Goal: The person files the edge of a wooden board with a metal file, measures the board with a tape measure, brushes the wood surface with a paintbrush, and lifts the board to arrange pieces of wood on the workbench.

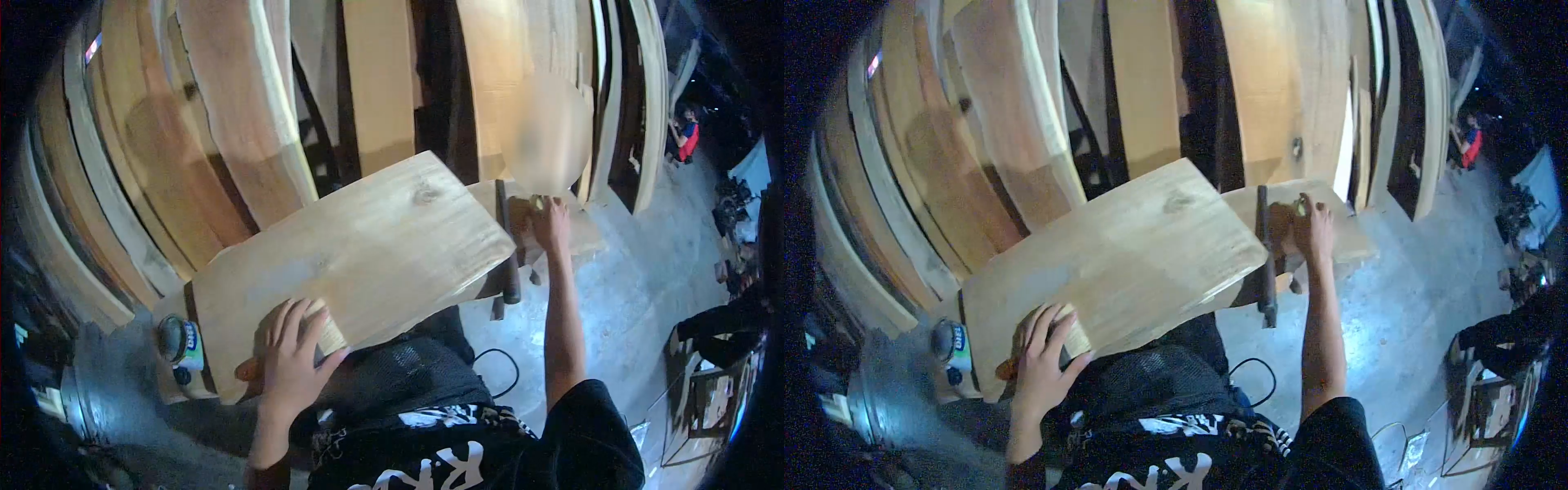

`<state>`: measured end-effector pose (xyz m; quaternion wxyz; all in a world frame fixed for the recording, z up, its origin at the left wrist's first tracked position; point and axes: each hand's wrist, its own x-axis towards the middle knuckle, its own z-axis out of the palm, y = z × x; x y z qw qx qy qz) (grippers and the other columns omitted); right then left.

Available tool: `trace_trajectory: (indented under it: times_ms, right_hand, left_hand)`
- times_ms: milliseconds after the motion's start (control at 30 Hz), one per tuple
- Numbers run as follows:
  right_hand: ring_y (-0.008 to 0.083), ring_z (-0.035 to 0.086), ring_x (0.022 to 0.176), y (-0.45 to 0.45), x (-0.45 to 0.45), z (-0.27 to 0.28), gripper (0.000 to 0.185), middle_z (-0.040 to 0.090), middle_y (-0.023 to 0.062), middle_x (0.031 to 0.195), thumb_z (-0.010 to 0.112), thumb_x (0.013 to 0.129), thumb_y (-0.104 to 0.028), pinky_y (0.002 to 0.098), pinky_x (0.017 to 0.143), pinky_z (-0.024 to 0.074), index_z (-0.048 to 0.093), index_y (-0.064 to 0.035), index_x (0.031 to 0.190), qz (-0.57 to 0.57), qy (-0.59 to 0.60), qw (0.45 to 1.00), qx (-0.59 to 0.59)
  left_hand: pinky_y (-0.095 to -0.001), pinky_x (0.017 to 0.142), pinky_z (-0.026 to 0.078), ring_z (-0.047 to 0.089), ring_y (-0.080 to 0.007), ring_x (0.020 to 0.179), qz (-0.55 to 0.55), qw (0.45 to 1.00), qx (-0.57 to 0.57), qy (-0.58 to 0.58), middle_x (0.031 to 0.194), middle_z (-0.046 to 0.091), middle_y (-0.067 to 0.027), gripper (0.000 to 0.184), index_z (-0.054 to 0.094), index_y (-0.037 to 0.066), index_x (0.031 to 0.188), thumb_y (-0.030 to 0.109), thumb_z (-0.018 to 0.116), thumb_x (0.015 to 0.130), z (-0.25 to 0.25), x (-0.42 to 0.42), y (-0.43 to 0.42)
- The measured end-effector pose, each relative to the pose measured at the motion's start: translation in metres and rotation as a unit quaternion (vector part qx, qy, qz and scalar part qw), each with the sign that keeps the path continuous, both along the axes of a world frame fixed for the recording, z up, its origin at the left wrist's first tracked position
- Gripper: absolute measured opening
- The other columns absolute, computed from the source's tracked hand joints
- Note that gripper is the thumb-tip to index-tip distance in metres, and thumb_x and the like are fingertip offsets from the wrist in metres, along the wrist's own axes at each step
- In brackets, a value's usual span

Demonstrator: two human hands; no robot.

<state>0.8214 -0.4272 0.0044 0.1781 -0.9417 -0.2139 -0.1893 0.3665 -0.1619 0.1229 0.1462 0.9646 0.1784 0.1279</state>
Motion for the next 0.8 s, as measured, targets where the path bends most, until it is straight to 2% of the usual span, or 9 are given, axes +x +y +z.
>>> trace_trajectory:
  times_ms: [67, 200, 333, 433, 533, 567, 600, 667, 800]
  right_hand:
    - [0.0449, 0.058, 0.107, -0.003, -0.020, 0.017, 0.050, 0.061, 0.0258, 0.114, 0.070, 0.087, -0.032, 0.0498, 0.091, 0.0468, 0.056, -0.0150, 0.132, -0.007, -0.001, 0.996, 0.084]
    - [0.0348, 0.064, 0.100, -0.012, -0.048, 0.046, 0.048, 0.065, 0.0226, 0.107, 0.073, 0.088, -0.023, 0.0392, 0.086, 0.0500, 0.056, -0.0051, 0.129, 0.099, 0.017, 0.941, 0.324]
    - [0.0170, 0.064, 0.090, -0.004, -0.073, 0.075, 0.050, 0.065, 0.0126, 0.100, 0.075, 0.088, -0.018, 0.0296, 0.074, 0.0530, 0.053, -0.0034, 0.130, 0.101, 0.060, 0.906, 0.407]
    - [0.0129, 0.062, 0.084, 0.019, -0.097, 0.083, 0.044, 0.065, 0.0083, 0.099, 0.075, 0.086, -0.013, 0.0261, 0.069, 0.0510, 0.056, -0.0019, 0.124, 0.157, 0.161, 0.813, 0.536]
    - [0.0173, 0.059, 0.095, 0.056, -0.153, 0.093, 0.051, 0.061, 0.0105, 0.111, 0.076, 0.084, -0.023, 0.0323, 0.082, 0.0492, 0.055, -0.0035, 0.127, 0.132, 0.195, 0.843, 0.483]
    - [0.0178, 0.056, 0.097, 0.070, -0.167, 0.085, 0.055, 0.059, 0.0099, 0.113, 0.076, 0.084, -0.024, 0.0343, 0.084, 0.0480, 0.052, -0.0056, 0.131, 0.212, 0.225, 0.787, 0.533]
    - [0.0189, 0.056, 0.099, 0.083, -0.176, 0.074, 0.061, 0.059, 0.0102, 0.113, 0.076, 0.084, -0.025, 0.0350, 0.086, 0.0473, 0.048, -0.0072, 0.135, 0.258, 0.129, 0.843, 0.455]
    - [0.0203, 0.057, 0.104, 0.098, -0.221, 0.101, 0.065, 0.059, 0.0130, 0.111, 0.075, 0.084, -0.026, 0.0361, 0.089, 0.0478, 0.045, -0.0095, 0.139, 0.286, 0.308, 0.778, 0.466]
    - [0.0198, 0.060, 0.092, 0.122, -0.259, 0.109, 0.061, 0.060, 0.0138, 0.105, 0.069, 0.090, -0.028, 0.0348, 0.081, 0.0504, 0.042, -0.0105, 0.142, 0.375, 0.351, 0.733, 0.446]
  left_hand:
    - [-0.0464, 0.108, 0.037, 0.045, -0.0366, 0.129, -0.010, 0.999, 0.001, -0.034, 0.136, 0.052, -0.0152, 0.057, 0.061, 0.005, 0.123, 0.020, 0.082, 0.072, -0.007, -0.004, 0.001]
    - [-0.0466, 0.101, 0.044, 0.049, -0.0361, 0.123, -0.028, 0.996, 0.020, -0.076, 0.129, 0.056, -0.0136, 0.052, 0.063, 0.006, 0.117, 0.015, 0.083, 0.069, -0.011, -0.006, -0.004]
    - [-0.0456, 0.102, 0.043, 0.052, -0.0354, 0.119, -0.009, 0.995, 0.012, -0.100, 0.126, 0.059, -0.0123, 0.051, 0.066, 0.005, 0.111, 0.009, 0.083, 0.063, -0.010, -0.001, -0.013]
    - [-0.0457, 0.096, 0.045, 0.054, -0.0357, 0.113, -0.005, 0.993, 0.040, -0.109, 0.121, 0.061, -0.0121, 0.043, 0.067, 0.005, 0.107, 0.007, 0.080, 0.066, -0.013, 0.000, -0.019]
    - [-0.0457, 0.092, 0.045, 0.055, -0.0344, 0.107, -0.003, 0.989, 0.078, -0.124, 0.114, 0.063, -0.0106, 0.037, 0.067, 0.007, 0.105, 0.006, 0.077, 0.069, -0.014, 0.007, -0.031]
    - [-0.0460, 0.091, 0.045, 0.056, -0.0340, 0.106, -0.004, 0.988, 0.082, -0.130, 0.112, 0.063, -0.0102, 0.035, 0.068, 0.007, 0.104, 0.007, 0.075, 0.070, -0.016, 0.009, -0.035]
    - [-0.0462, 0.090, 0.045, 0.056, -0.0336, 0.105, -0.006, 0.987, 0.086, -0.134, 0.110, 0.063, -0.0098, 0.033, 0.068, 0.008, 0.104, 0.007, 0.074, 0.071, -0.018, 0.010, -0.039]
    - [-0.0467, 0.090, 0.045, 0.055, -0.0341, 0.104, 0.005, 0.988, 0.053, -0.145, 0.106, 0.062, -0.0108, 0.030, 0.067, 0.008, 0.101, 0.009, 0.073, 0.072, -0.025, 0.013, -0.045]
    - [-0.0439, 0.083, 0.049, 0.060, -0.0355, 0.095, 0.015, 0.990, 0.045, -0.130, 0.103, 0.062, -0.0145, 0.030, 0.066, 0.005, 0.102, 0.010, 0.073, 0.074, -0.002, 0.012, -0.076]
